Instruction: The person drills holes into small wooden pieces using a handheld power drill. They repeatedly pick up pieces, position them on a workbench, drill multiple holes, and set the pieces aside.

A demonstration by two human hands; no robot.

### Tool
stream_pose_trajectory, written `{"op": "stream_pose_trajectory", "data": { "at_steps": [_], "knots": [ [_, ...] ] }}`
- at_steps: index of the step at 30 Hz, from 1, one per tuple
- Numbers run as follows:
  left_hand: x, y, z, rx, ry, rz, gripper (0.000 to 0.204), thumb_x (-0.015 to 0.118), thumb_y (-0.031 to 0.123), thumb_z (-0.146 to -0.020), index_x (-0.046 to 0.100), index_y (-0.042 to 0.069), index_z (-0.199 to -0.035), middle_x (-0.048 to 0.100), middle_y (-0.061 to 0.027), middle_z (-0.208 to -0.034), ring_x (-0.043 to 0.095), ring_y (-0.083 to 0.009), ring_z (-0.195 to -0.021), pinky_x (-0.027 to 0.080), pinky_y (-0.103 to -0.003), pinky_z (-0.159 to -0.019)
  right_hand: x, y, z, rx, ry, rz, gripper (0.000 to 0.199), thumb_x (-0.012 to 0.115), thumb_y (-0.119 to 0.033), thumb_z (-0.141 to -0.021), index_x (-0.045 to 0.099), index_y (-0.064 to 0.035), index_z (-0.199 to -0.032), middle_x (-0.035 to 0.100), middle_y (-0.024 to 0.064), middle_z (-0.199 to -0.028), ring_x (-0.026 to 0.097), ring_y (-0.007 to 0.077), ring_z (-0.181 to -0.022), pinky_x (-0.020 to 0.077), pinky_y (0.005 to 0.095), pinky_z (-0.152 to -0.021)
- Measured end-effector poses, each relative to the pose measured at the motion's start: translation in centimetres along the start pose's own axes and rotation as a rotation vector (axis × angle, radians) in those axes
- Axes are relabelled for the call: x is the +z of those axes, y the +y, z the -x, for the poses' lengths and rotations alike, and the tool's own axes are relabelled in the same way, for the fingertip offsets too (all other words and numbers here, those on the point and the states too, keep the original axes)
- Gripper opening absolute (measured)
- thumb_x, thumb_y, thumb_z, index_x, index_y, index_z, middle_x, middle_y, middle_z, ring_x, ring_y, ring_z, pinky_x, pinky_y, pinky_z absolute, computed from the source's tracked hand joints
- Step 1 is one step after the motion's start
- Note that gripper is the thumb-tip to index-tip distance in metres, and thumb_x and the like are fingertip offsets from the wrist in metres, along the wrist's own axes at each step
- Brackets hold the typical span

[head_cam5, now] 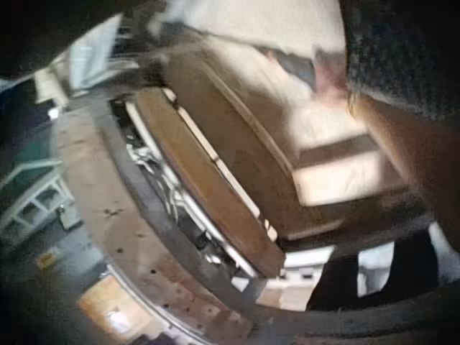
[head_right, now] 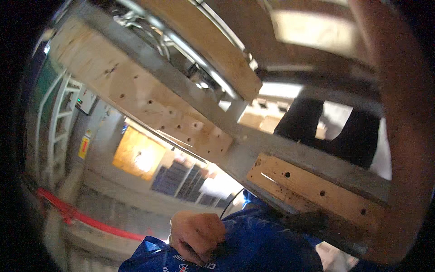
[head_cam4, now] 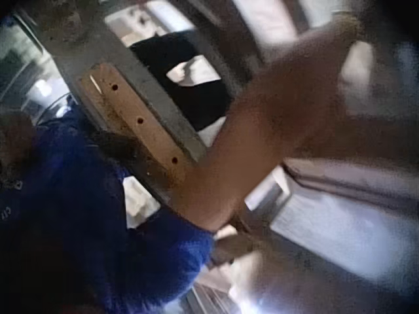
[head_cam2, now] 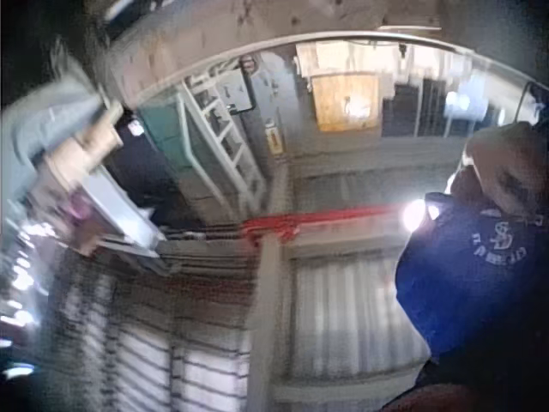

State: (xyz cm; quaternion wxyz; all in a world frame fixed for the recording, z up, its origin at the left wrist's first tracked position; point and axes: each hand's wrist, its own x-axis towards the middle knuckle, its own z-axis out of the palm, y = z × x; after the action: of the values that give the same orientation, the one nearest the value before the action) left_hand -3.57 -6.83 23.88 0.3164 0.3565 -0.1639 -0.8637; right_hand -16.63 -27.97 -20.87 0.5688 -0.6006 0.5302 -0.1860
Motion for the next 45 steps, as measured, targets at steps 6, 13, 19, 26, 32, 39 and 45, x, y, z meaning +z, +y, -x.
{"op": "stream_pose_trajectory", "data": {
  "at_steps": [6, 13, 19, 26, 32, 39, 45],
  "knots": [
    [2.5, 1.9, 7.1, 0.318, -0.149, -0.097, 0.018, 0.063, 0.017, -0.074, 0.061, -0.001, -0.071, 0.051, -0.0111, -0.056, 0.049, -0.029, -0.048, 0.032, -0.039, -0.044, -4.2, -9.6, 2.7, 0.351, -0.522, -0.456, 0.018, 0.057, -0.025, -0.078, 0.061, -0.0072, -0.079, 0.057, 0.0018, -0.069, 0.053, 0.0126, -0.055, 0.0464, 0.0277, -0.054],
    [1.0, -4.9, 12.8, 0.492, 0.759, 0.298, 0.018, 0.06, 0.02, -0.081, 0.058, 0.003, -0.078, 0.043, -0.0011, -0.051, 0.042, -0.0149, -0.047, 0.034, -0.029, -0.048, 1.4, -22.8, 16.2, 0.336, -0.004, -1.554, 0.032, 0.051, -0.02, -0.077, 0.049, 0.0007, -0.102, 0.056, 0.0099, -0.091, 0.055, 0.0292, -0.093, 0.044, 0.0508, -0.085],
    [-6.7, -10.1, 9.9, 0.264, 1.006, 0.446, 0.043, 0.049, 0.049, -0.089, 0.055, 0.009, -0.104, 0.023, 0.0057, -0.054, 0.026, -0.0096, -0.049, 0.024, -0.025, -0.051, 6.3, -28.1, 21.3, 0.146, 0.369, -1.649, 0.038, 0.047, -0.021, -0.075, 0.048, -0.0027, -0.109, 0.055, 0.0053, -0.105, 0.055, 0.0214, -0.076, 0.0465, 0.0373, -0.067],
    [-12.3, -10.6, 5.8, 0.507, 0.798, 0.569, 0.04, 0.051, 0.055, -0.086, 0.046, 0.017, -0.074, 0.028, 0.0036, -0.055, 0.028, -0.0121, -0.05, 0.028, -0.027, -0.05, 8.4, -30.3, 23.3, 0.016, 0.526, -1.605, 0.037, 0.05, -0.019, -0.072, 0.047, -0.0053, -0.106, 0.055, 0.007, -0.096, 0.055, 0.0214, -0.073, 0.0473, 0.0354, -0.065],
    [-13.2, -10.3, 5.5, 0.473, 0.702, 0.706, 0.042, 0.054, 0.047, -0.087, 0.037, 0.017, -0.063, 0.024, 0.0036, -0.05, 0.024, -0.011, -0.045, 0.023, -0.028, -0.045, 10.9, -30.7, 24.3, 0.022, 0.666, -1.594, 0.041, 0.053, -0.029, -0.07, 0.054, -0.0046, -0.104, 0.056, 0.0097, -0.076, 0.056, 0.0219, -0.068, 0.0482, 0.0348, -0.062],
    [-13.2, -10.6, 6.1, 0.465, 0.678, 0.679, 0.035, 0.056, 0.041, -0.087, 0.039, 0.017, -0.07, 0.026, 0.0031, -0.05, 0.026, -0.0118, -0.046, 0.024, -0.029, -0.044, 11.7, -30.2, 25.4, 0.166, 0.725, -1.647, 0.036, 0.053, -0.031, -0.071, 0.054, -0.0096, -0.099, 0.058, 0.0092, -0.075, 0.057, 0.0228, -0.063, 0.0487, 0.0343, -0.057],
    [-13.1, -10.6, 5.8, 0.493, 0.646, 0.682, 0.03, 0.057, 0.038, -0.087, 0.04, 0.016, -0.076, 0.026, 0.0022, -0.051, 0.028, -0.012, -0.046, 0.026, -0.03, -0.044, 11.4, -29.5, 24.9, 0.163, 0.77, -1.631, 0.032, 0.055, -0.031, -0.071, 0.054, -0.0102, -0.096, 0.058, 0.0101, -0.074, 0.056, 0.0233, -0.063, 0.0484, 0.035, -0.057]
  ]
}}
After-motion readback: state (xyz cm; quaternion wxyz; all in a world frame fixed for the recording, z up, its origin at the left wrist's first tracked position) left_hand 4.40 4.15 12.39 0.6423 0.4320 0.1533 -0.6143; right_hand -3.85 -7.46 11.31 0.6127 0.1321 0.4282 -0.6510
